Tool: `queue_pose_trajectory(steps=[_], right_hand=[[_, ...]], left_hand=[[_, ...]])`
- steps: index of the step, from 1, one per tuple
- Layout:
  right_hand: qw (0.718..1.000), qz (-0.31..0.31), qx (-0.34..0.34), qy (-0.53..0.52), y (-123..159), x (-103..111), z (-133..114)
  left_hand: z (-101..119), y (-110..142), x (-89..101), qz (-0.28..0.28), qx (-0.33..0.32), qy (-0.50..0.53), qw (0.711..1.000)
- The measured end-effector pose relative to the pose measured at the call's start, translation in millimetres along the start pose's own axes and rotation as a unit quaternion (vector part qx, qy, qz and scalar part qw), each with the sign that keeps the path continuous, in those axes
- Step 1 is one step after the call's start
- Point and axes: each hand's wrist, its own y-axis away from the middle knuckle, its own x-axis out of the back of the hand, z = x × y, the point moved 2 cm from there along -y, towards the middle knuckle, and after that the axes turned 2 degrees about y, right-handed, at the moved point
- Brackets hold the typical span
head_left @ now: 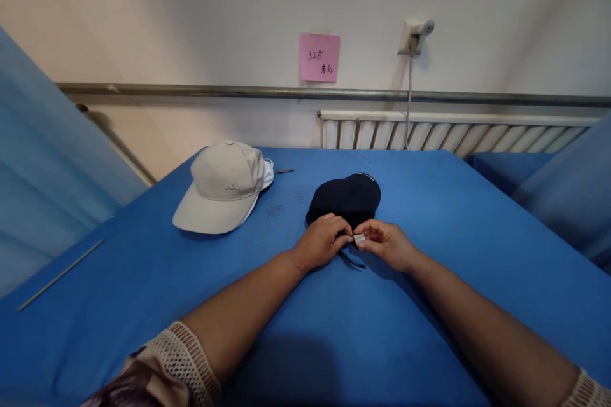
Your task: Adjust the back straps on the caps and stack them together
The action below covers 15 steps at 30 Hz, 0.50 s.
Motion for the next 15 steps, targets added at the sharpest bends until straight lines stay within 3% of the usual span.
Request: queue_pose_trajectory(steps=[8,15], right_hand=[[0.998,0.040,0.013,-0.040,-6.8,6.9,3.5],[0.998,0.042,0.003,-0.038,-6.7,10.8,5.5]], left_hand=[[9.2,4.5,13.2,0.057,-0.035,0.040,0.997],[17.5,12.7,18.2,-0.093,-0.073,-0.002,0.993]])
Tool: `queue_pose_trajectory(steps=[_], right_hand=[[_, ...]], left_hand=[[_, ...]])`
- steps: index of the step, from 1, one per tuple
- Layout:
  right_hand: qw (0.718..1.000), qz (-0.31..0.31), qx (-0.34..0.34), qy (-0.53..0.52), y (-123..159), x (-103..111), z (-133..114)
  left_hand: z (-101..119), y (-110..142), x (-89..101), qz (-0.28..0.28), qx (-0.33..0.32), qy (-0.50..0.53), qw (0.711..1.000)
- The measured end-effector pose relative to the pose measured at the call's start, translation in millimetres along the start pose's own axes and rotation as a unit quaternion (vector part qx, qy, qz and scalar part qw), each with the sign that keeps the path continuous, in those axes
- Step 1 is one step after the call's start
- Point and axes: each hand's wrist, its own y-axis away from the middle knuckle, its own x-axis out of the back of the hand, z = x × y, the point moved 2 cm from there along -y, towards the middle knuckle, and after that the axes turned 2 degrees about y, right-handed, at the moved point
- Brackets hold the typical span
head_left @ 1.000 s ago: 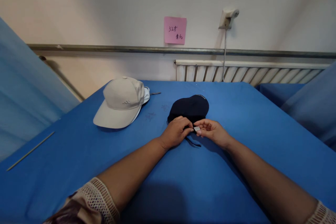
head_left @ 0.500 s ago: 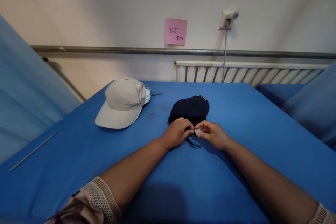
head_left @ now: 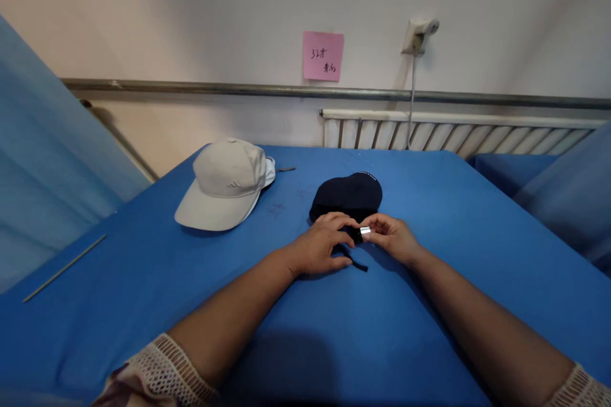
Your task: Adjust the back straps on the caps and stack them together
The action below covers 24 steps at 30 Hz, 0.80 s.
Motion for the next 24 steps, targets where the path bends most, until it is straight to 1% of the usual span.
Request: queue_pose_trajectory(steps=[2,5,7,9,11,12,14,16,18,20,24], right_hand=[[1.000,-0.002,-0.004,-0.004,-0.2,-0.1,0.7],[1.000,-0.005,-0.009,-0.021,-0.8,-1.5,1.2],[0.999,-0.005,-0.018,-0.045,-1.1,-2.2,0.7],[0.997,0.000,-0.027,-0.069,-1.2,-2.1,-0.8],[0.996,0.001,-0.034,-0.079,-0.8,-1.3,-2.8],[0.996,0.001,-0.034,-0.081,-0.5,-0.8,-3.8],[0.996,0.000,-0.029,-0.087,0.2,0.4,-5.3],[0.995,-0.003,-0.024,-0.099,0.9,1.6,-5.9],[0.994,-0.011,-0.022,-0.109,1.5,2.6,-6.4],[0.993,-0.017,-0.019,-0.114,2.0,3.4,-7.6],[0.996,-0.009,-0.012,-0.090,3.2,3.8,-12.6]], left_hand=[[0.0,2.2,-1.1,-0.013,0.008,-0.018,1.000],[-1.2,4.1,-2.2,0.000,0.019,-0.017,1.000],[-3.4,4.2,-2.7,0.014,0.029,0.017,0.999],[-7.5,3.3,-3.4,0.035,0.053,0.085,0.994],[-13.1,1.7,-4.2,0.075,0.099,0.180,0.976],[-16.1,0.8,-4.8,0.099,0.128,0.234,0.959],[-20.7,-0.7,-6.0,0.143,0.183,0.335,0.913],[-23.0,-1.9,-5.9,0.180,0.218,0.407,0.868],[-23.6,-2.6,-4.3,0.208,0.237,0.439,0.841],[-23.8,-3.2,-3.0,0.216,0.247,0.443,0.834],[-24.7,-4.8,-6.8,0.178,0.273,0.419,0.848]])
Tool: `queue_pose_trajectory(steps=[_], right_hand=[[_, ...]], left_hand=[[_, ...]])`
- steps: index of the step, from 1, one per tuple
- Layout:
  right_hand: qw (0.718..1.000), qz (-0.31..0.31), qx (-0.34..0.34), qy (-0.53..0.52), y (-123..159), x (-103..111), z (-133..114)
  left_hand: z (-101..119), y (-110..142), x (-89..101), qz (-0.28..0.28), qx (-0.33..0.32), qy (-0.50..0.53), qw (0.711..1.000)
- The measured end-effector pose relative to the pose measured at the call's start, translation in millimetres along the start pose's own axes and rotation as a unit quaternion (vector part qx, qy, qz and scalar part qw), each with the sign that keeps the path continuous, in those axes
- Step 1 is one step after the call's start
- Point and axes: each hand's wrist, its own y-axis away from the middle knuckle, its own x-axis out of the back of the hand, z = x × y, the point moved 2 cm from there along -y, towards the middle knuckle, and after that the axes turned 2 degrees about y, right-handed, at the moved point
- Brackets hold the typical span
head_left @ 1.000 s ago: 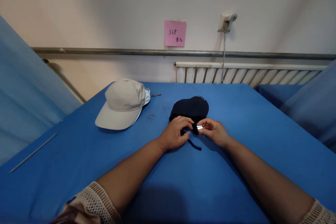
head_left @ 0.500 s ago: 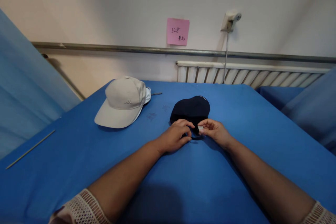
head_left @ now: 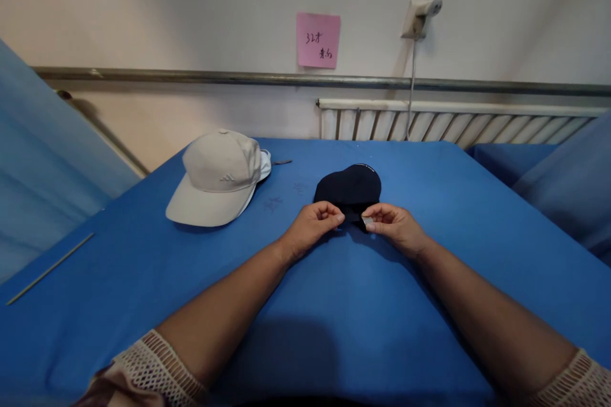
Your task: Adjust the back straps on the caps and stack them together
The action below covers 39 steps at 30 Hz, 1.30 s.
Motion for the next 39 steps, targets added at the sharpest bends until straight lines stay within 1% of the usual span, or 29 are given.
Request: queue_pose_trajectory(steps=[3,7,13,17,24,32,36,39], right_hand=[[1.000,0.009,0.008,0.028,1.1,-2.2,-3.1],[0.999,0.005,0.016,0.044,1.9,-3.6,-3.3],[0.999,0.003,0.019,0.029,1.4,-1.4,-0.5],[1.000,0.005,0.010,0.011,1.6,-2.6,-1.5],[1.000,0.003,0.008,0.021,2.0,-6.6,-4.9],[0.999,-0.015,0.010,0.042,2.1,-8.0,-2.7],[0.998,-0.028,0.021,0.054,2.8,-9.5,-0.7],[0.997,-0.024,0.026,0.061,2.8,-11.3,0.2]], left_hand=[[-3.8,-0.8,-3.3,-0.004,0.020,-0.018,1.000],[-5.5,-1.1,-7.1,-0.013,0.032,0.001,0.999],[-6.4,-0.7,-8.7,-0.026,0.029,-0.008,0.999],[-9.3,-0.3,-10.6,-0.039,0.021,-0.035,0.998],[-7.4,0.7,-15.0,-0.023,0.016,-0.092,0.995],[-7.8,2.2,-19.5,-0.023,0.010,-0.093,0.995],[-9.1,2.8,-20.7,0.008,-0.002,-0.118,0.993],[-7.8,3.6,-20.8,0.025,-0.009,-0.130,0.991]])
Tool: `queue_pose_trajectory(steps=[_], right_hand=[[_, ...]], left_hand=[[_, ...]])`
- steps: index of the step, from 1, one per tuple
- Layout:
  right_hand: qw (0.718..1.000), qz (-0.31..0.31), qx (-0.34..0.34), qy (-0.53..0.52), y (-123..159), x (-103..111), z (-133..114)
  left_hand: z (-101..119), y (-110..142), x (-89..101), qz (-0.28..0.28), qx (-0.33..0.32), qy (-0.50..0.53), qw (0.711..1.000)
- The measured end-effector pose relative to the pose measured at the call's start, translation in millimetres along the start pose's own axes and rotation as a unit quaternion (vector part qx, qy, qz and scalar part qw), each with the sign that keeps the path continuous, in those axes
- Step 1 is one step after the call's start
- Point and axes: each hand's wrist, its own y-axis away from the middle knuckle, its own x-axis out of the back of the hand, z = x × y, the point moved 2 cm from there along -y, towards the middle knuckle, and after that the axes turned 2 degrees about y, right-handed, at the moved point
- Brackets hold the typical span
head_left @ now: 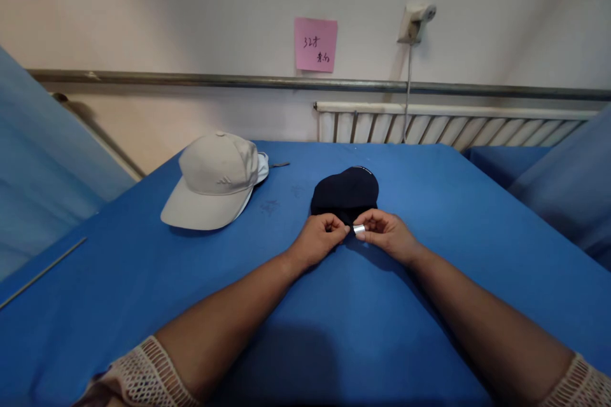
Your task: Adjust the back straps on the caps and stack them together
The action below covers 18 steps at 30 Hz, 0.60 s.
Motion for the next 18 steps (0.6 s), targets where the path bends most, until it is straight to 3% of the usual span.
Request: queue_pose_trajectory(steps=[10,18], right_hand=[[1.000,0.008,-0.007,0.019,4.1,-9.6,9.9],[0.997,0.056,-0.017,0.045,6.6,-2.9,17.9]], left_hand=[[-4.5,9.7,-3.7,-0.017,0.001,-0.001,1.000],[-0.8,21.4,7.6,0.026,-0.071,-0.105,0.992]])
